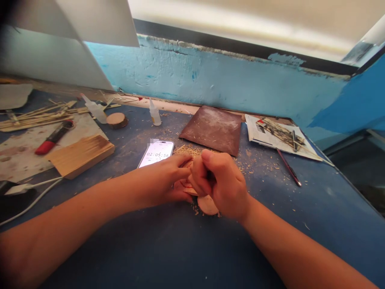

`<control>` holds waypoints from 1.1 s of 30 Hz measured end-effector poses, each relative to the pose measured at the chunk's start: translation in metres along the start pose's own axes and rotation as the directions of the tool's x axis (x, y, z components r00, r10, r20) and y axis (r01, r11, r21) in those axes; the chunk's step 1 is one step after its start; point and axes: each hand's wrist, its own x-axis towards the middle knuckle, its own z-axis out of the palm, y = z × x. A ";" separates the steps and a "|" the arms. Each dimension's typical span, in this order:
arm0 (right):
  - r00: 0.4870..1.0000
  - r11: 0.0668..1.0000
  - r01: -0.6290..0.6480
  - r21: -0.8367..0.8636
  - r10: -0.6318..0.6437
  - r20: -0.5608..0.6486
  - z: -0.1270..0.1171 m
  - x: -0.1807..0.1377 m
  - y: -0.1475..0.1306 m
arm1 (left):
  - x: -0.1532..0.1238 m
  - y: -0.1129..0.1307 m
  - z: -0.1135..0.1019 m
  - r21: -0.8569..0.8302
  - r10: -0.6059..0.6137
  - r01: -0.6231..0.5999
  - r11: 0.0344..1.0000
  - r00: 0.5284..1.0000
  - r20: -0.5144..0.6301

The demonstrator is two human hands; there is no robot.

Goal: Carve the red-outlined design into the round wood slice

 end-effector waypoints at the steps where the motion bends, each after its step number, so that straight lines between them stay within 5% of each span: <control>1: 1.000 1.000 -0.004 0.008 0.003 0.017 -0.001 -0.003 -0.004 | 0.000 0.002 -0.002 0.020 -0.023 0.023 1.000 0.999 0.033; 14: 0.993 0.999 -0.031 -0.040 0.036 0.109 -0.012 -0.012 -0.031 | -0.001 0.009 -0.001 0.074 -0.050 0.043 0.996 0.995 0.090; 25: 0.989 0.991 0.088 -0.103 -0.075 0.128 -0.004 -0.018 -0.002 | -0.002 0.002 0.006 0.023 0.011 -0.012 1.000 0.998 0.058; 33: 0.990 0.996 0.015 -0.085 -0.003 0.139 -0.009 -0.017 -0.020 | -0.001 0.007 0.001 0.017 -0.030 0.029 0.999 0.996 0.083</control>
